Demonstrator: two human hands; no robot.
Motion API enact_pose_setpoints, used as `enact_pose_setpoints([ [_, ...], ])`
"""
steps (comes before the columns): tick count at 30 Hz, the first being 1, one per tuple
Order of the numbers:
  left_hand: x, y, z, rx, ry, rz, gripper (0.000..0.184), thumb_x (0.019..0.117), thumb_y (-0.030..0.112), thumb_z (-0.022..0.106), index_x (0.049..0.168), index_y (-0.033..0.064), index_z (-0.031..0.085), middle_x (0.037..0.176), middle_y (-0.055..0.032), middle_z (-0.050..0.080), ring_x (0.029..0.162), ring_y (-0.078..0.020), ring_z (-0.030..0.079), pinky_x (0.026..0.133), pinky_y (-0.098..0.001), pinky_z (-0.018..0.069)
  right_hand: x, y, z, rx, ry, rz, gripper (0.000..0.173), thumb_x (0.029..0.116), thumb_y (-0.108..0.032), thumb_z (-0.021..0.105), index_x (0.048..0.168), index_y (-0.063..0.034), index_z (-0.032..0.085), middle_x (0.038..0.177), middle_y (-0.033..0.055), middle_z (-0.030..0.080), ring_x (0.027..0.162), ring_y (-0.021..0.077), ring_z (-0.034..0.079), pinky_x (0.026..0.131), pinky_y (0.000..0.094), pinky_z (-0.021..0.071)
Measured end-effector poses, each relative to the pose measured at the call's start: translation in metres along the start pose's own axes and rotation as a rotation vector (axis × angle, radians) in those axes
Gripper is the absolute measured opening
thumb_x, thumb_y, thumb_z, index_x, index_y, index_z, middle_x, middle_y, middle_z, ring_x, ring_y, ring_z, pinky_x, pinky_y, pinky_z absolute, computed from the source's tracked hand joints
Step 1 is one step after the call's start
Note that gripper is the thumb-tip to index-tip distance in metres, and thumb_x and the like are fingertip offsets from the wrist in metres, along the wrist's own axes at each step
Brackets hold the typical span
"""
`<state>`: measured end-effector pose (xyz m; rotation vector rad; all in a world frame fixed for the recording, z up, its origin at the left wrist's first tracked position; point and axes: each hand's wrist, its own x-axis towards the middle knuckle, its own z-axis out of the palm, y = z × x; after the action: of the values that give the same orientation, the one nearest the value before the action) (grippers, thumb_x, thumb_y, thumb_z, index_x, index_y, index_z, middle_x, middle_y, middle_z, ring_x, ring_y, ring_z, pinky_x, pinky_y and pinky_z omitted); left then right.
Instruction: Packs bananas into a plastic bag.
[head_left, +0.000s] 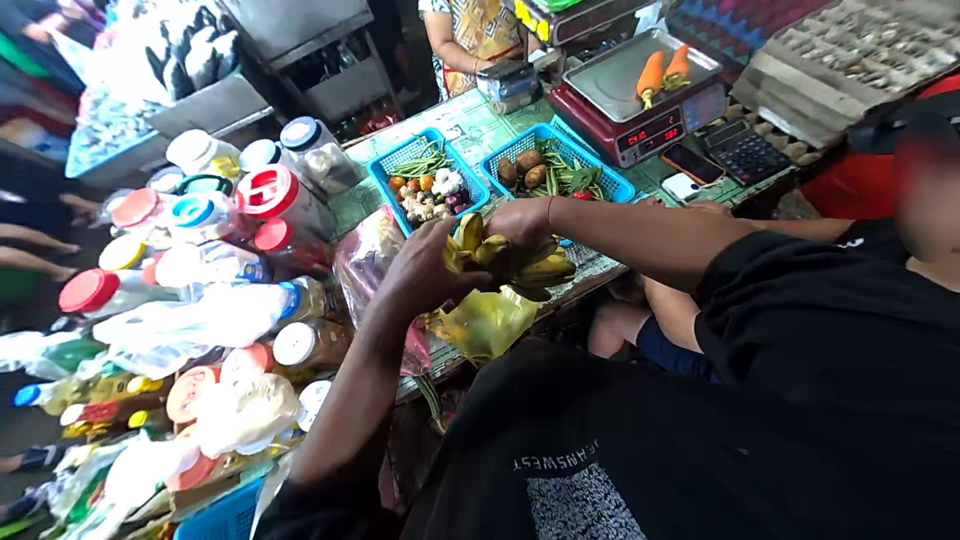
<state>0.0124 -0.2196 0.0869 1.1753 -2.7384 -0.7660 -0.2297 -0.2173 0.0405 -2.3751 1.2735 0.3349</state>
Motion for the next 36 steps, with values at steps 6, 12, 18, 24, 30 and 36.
enact_pose_setpoints([
  [6, 0.060, -0.051, 0.048, -0.112, -0.053, 0.016, 0.058, 0.0772, 0.051, 0.084, 0.117, 0.0118, 0.069, 0.135, -0.0134, 0.057, 0.117, -0.0285, 0.061, 0.093, -0.0549, 0.0546, 0.002, 0.011, 0.011, 0.187, 0.042, 0.045, 0.043, 0.0768, -0.040, 0.089, 0.099, -0.0064, 0.074, 0.094, 0.0119, 0.072, 0.095, 0.0314, 0.069, 0.088, 0.0615, 0.0529],
  [12, 0.084, -0.040, 0.047, -0.018, -0.209, 0.184, 0.052, 0.0791, 0.051, 0.082, 0.114, 0.0146, 0.074, 0.134, -0.0112, 0.057, 0.118, -0.0248, 0.060, 0.096, -0.0503, 0.0533, -0.009, 0.013, 0.030, 0.372, 0.038, 0.105, 0.043, 0.0747, -0.030, 0.092, 0.104, -0.0051, 0.074, 0.101, 0.0148, 0.072, 0.100, 0.0333, 0.068, 0.093, 0.0619, 0.0509],
  [18, 0.083, -0.013, 0.010, 0.044, -0.203, 0.310, 0.042, 0.0767, 0.050, 0.085, 0.096, 0.0137, 0.076, 0.121, -0.0053, 0.062, 0.108, -0.0200, 0.062, 0.089, -0.0476, 0.0552, -0.063, -0.004, 0.013, 0.553, 0.281, 0.248, 0.080, 0.0728, -0.032, 0.094, 0.138, -0.0058, 0.055, 0.124, 0.0179, 0.065, 0.116, 0.0328, 0.064, 0.101, 0.0576, 0.0513],
  [24, 0.082, 0.041, -0.027, 0.310, -0.249, 0.378, 0.020, 0.0759, 0.027, 0.082, 0.092, 0.0176, 0.076, 0.117, -0.0051, 0.061, 0.097, -0.0236, 0.064, 0.076, -0.0520, 0.0573, -0.054, -0.046, -0.016, 0.207, 0.300, 0.430, 0.118, 0.0563, -0.058, 0.095, 0.150, -0.0086, 0.045, 0.144, 0.0191, 0.053, 0.130, 0.0410, 0.053, 0.100, 0.0659, 0.0455],
  [30, 0.070, 0.047, -0.034, 0.374, -0.227, 0.390, 0.035, 0.0760, 0.051, 0.083, 0.088, 0.0201, 0.074, 0.117, -0.0031, 0.061, 0.098, -0.0224, 0.064, 0.079, -0.0507, 0.0571, -0.028, -0.024, -0.014, 0.218, 0.235, 0.266, 0.083, 0.0600, -0.045, 0.097, 0.126, -0.0091, 0.062, 0.115, 0.0138, 0.064, 0.103, 0.0327, 0.066, 0.086, 0.0601, 0.0550],
  [36, 0.015, -0.155, -0.011, -1.120, 0.384, 0.078, 0.033, 0.1048, 0.031, 0.042, 0.111, 0.0107, 0.067, 0.104, -0.0041, 0.074, 0.094, -0.0152, 0.070, 0.082, -0.0377, 0.0608, -0.074, 0.009, -0.014, 0.319, 0.292, 0.324, 0.075, 0.0666, -0.033, 0.094, 0.130, -0.0094, 0.060, 0.117, 0.0123, 0.066, 0.107, 0.0301, 0.065, 0.092, 0.0564, 0.0532],
])
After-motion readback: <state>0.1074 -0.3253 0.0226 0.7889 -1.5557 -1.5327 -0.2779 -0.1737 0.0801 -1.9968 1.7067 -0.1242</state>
